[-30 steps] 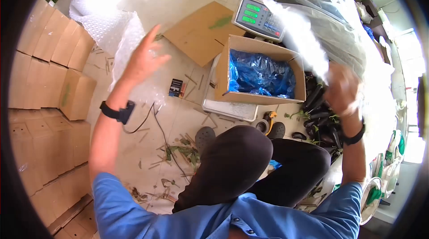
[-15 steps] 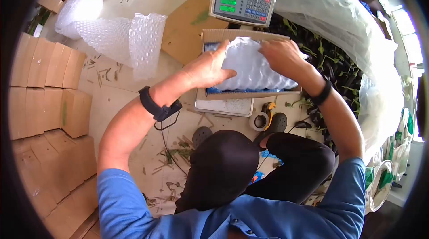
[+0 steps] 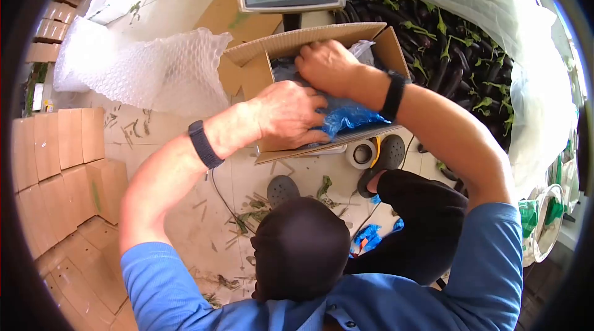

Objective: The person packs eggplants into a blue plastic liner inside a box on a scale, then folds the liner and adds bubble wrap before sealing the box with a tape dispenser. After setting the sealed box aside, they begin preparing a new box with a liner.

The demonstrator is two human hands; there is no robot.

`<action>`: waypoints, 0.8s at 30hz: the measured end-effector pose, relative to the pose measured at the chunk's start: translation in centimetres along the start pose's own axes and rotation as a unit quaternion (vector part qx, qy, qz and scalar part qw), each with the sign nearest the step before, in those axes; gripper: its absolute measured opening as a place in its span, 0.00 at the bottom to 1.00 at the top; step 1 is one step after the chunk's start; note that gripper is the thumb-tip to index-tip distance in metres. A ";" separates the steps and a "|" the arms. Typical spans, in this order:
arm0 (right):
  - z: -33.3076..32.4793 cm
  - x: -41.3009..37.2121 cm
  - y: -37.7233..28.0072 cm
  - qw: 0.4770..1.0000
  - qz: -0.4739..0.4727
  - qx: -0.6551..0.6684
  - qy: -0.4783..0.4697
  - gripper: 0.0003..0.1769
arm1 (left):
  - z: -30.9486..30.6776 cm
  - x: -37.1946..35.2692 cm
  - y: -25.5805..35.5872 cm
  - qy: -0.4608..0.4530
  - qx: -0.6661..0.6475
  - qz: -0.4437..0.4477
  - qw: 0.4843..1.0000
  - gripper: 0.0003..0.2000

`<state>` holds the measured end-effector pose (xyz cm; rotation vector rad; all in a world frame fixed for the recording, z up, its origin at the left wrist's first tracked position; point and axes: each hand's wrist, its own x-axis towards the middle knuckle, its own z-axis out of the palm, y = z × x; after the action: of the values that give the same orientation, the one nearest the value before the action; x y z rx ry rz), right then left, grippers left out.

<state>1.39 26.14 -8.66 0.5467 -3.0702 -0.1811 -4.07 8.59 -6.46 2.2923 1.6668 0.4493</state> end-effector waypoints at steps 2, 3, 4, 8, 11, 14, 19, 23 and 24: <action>-2.9 -1.0 1.2 0.986 0.055 0.130 -0.093 0.16 | 1.5 1.1 -0.2 -0.078 0.081 -0.001 0.994 0.10; -5.6 -2.2 2.1 0.977 0.091 0.177 -0.068 0.16 | 2.2 1.3 -0.9 -0.039 -0.015 0.022 0.999 0.09; -8.2 -3.9 3.3 0.965 0.127 0.224 -0.044 0.17 | 3.0 1.6 -0.8 -0.037 -0.018 0.024 0.999 0.09; -14.7 -10.7 7.5 0.939 0.242 0.245 0.020 0.18 | 4.9 2.6 -0.1 0.094 0.060 -0.036 0.993 0.21; -11.6 -14.7 8.1 0.896 0.207 0.392 0.008 0.20 | 2.8 2.9 0.8 0.017 0.021 -0.134 0.991 0.41; -6.1 -13.9 6.2 0.900 0.243 0.352 0.082 0.21 | 3.6 3.8 0.4 0.034 0.136 -0.098 0.985 0.40; -2.2 -9.9 0.5 0.831 0.122 0.542 -0.015 0.23 | 5.4 4.9 -1.0 -0.030 0.117 -0.104 0.987 0.26; 0.0 -10.2 3.2 0.627 0.190 0.753 -0.057 0.27 | 6.9 5.1 -0.4 -0.044 0.264 -0.147 0.952 0.23; -0.9 -10.5 2.8 0.627 0.187 0.753 -0.060 0.27 | 7.1 5.1 -0.5 -0.043 0.263 -0.151 0.952 0.23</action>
<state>10.30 32.29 -7.43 -0.2526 -2.4601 2.4661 -0.12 13.38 -12.68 2.2727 2.2498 -0.1863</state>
